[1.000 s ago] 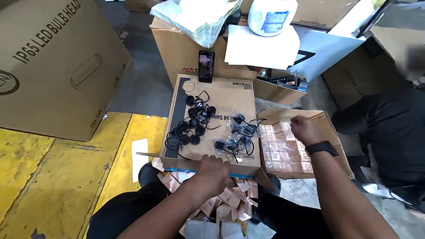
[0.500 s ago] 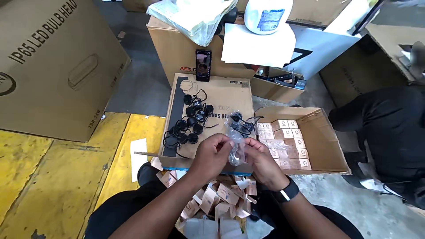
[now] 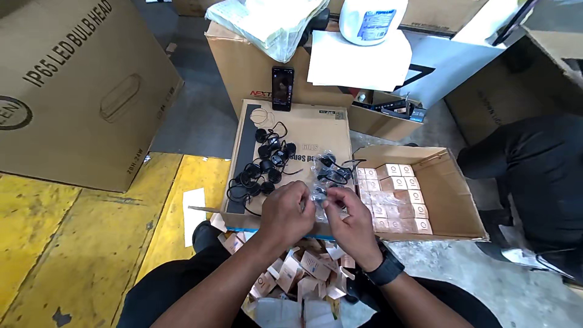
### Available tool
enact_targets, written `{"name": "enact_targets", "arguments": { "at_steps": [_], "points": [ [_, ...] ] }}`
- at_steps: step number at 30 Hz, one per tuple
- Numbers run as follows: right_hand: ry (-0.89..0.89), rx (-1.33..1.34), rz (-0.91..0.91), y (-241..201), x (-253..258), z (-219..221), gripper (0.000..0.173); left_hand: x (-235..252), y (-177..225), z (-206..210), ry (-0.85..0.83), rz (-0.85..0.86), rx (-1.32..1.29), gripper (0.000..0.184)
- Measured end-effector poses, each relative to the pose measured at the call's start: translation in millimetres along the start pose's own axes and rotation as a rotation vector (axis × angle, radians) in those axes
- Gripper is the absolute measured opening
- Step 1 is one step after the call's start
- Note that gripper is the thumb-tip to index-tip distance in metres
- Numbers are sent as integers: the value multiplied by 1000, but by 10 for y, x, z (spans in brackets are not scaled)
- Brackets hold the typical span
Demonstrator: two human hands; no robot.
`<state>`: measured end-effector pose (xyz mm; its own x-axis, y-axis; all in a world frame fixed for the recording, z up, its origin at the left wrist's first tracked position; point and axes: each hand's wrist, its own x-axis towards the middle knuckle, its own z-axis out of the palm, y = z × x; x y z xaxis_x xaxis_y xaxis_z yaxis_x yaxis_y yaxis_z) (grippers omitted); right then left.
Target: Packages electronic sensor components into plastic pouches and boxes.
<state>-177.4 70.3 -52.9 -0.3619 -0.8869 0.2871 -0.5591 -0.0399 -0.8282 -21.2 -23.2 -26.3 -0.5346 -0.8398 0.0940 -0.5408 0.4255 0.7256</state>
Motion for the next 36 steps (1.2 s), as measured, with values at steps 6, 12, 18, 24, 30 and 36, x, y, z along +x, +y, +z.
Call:
{"name": "enact_targets", "arguments": {
  "at_steps": [6, 12, 18, 24, 30, 36],
  "points": [
    [-67, -205, -66, 45, -58, 9, 24, 5, -47, 79, 42, 237, 193, 35],
    [-146, -243, -146, 23, -83, 14, 19, -16, -94, 139, 76, 333, 296, 19],
    [-113, -248, 19, 34, -39, -33, 15, -12, -64, 78, -84, 377, 180, 16],
    [-108, -271, 123, 62, 38, -106, 13, -40, -41, 62, -269, 500, 283, 13],
    [-196, -343, -12, 57, -1, -66, 15, -36, -22, 51, -424, 299, 387, 26],
    [-226, -377, -156, 52, -40, -22, 13, -44, 9, 48, -395, 186, 439, 30]
  ]
}}
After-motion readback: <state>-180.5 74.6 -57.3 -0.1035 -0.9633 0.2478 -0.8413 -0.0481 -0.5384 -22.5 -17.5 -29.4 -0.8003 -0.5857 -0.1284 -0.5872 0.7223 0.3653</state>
